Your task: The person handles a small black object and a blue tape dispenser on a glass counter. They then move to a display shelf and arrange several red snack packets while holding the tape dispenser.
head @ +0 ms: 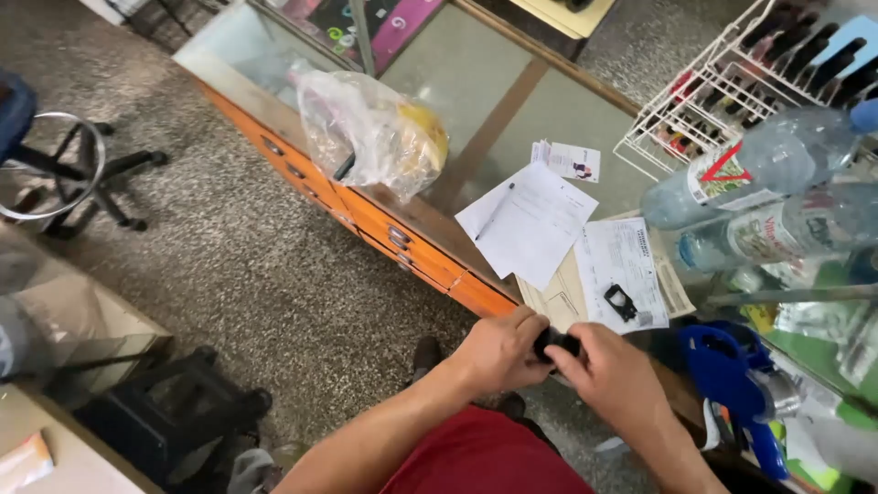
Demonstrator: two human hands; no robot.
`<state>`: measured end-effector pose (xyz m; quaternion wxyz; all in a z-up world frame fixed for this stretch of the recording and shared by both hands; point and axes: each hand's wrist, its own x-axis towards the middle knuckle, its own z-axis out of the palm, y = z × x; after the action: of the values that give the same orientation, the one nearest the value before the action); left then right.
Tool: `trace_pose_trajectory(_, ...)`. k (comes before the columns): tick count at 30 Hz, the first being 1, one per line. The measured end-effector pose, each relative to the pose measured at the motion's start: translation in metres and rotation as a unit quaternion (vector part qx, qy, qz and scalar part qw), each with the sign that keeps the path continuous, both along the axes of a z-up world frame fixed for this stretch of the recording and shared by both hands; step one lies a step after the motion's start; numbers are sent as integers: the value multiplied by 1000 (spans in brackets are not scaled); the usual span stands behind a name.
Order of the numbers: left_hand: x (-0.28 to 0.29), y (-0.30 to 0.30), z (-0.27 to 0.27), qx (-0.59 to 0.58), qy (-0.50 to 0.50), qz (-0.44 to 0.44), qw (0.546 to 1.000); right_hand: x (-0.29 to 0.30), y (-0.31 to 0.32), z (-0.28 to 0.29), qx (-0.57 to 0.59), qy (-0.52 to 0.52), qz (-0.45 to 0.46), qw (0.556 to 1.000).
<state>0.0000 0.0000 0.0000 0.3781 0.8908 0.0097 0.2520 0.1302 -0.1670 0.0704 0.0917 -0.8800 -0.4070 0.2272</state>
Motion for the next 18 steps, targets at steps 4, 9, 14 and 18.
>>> trace_pose_trajectory(4,-9,-3,-2,-24,-38,-40,998,-20,-23,-14,-31,-5,-26,999)
trace_pose_trajectory(9,-7,-24,-19,-75,53,-165,982,-44,-53,-1,-57,60,-92,992)
trace_pose_trajectory(14,26,-80,-60,-72,41,-192,978,-45,-107,-34,-57,-3,-170,984)
trace_pose_trajectory(18,59,-109,-85,-90,20,-209,974,-27,-124,-52,-75,-33,-218,972)
